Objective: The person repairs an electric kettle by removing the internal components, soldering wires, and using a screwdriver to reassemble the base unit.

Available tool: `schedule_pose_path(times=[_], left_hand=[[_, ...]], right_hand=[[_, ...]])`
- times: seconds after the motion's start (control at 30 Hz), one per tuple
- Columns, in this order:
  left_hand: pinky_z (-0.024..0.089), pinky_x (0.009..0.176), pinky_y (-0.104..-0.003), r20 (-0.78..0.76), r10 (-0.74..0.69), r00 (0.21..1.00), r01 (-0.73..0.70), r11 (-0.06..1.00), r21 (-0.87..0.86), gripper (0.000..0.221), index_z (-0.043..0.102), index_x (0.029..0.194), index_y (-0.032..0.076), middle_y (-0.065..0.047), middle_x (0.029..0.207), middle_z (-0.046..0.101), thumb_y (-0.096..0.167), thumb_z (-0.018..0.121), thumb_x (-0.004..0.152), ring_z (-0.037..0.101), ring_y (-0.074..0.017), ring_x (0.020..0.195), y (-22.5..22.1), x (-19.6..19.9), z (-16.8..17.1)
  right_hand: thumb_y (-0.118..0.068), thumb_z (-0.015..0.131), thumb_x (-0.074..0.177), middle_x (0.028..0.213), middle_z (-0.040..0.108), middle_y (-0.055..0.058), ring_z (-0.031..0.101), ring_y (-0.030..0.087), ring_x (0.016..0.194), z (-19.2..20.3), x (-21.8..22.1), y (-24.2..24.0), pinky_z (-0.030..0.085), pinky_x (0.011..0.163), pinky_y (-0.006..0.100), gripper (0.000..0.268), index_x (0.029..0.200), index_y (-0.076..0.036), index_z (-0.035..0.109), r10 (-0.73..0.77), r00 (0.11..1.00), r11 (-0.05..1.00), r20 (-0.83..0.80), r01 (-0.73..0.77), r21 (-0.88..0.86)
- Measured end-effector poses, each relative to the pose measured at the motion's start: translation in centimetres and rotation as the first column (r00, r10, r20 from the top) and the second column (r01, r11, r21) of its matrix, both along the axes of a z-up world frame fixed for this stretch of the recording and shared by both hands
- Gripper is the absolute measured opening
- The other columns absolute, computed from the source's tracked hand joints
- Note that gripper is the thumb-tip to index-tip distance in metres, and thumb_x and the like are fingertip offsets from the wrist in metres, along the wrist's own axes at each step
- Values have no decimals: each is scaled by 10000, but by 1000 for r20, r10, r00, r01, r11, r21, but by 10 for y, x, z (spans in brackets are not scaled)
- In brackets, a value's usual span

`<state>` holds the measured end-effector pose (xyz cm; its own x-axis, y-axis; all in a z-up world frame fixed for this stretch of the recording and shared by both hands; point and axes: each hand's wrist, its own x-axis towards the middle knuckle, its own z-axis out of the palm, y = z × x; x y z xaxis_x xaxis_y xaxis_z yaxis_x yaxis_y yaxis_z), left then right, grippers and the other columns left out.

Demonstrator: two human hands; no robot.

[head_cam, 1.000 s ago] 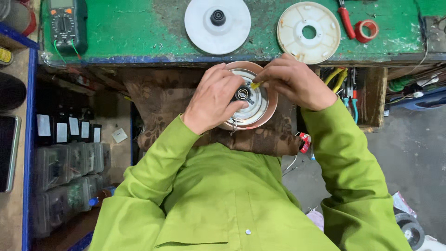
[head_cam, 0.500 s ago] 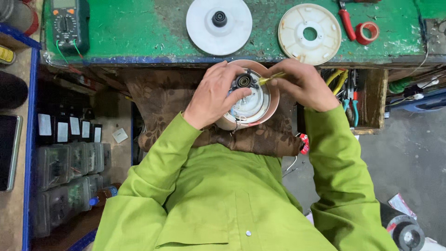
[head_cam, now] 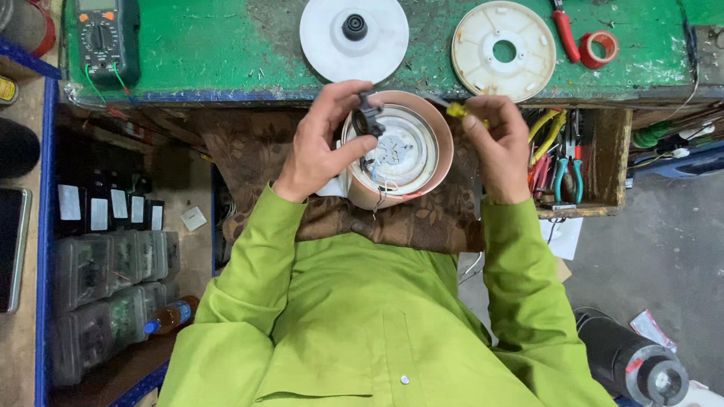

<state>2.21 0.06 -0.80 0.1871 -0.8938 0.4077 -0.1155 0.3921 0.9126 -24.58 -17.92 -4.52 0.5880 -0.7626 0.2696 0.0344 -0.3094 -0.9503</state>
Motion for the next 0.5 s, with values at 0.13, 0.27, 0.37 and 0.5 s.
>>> schedule_pose_path(times=[0.13, 0.27, 0.37, 0.5], left_hand=[[440, 1242, -459, -32, 28, 999, -28, 999, -23, 644, 456, 1514, 74, -195, 1422, 667, 119, 824, 988, 623, -283, 1388, 7, -5, 8], [495, 1216, -397, 58, 93, 994, -93, 996, -1, 500, 397, 1380, 34, -243, 1469, 625, 72, 686, 974, 625, -295, 1394, 19, -14, 35], [489, 1198, -371, 72, 163, 984, -164, 986, 6, 527, 449, 1410, 29, -172, 1463, 580, 37, 701, 948, 601, -258, 1355, 26, -11, 24], [528, 1087, -349, -40, 202, 979, -200, 979, 32, 519, 451, 1409, 57, -152, 1402, 591, 50, 668, 938, 621, -231, 1266, 39, -6, 11]], right_hand=[[-1, 666, 1126, 1032, 683, 145, 702, 231, 904, 17, 14, -3, 562, 879, 378, 199, 1302, 31, 578, -75, 996, 994, 38, 78, -77], [111, 588, 1049, 1307, 725, 270, 736, 365, 1187, 40, 33, -8, 598, 1016, 429, 189, 1193, 17, 666, -228, 965, 857, -130, 136, -497], [131, 589, 1060, 1369, 692, 306, 716, 429, 1207, 44, 47, -10, 585, 1055, 487, 225, 1253, 77, 692, -192, 957, 775, -217, 13, -632], [141, 583, 996, 1469, 613, 327, 606, 499, 1330, 29, 63, -20, 502, 1132, 570, 332, 1306, 120, 700, -125, 943, 698, -309, -138, -703]])
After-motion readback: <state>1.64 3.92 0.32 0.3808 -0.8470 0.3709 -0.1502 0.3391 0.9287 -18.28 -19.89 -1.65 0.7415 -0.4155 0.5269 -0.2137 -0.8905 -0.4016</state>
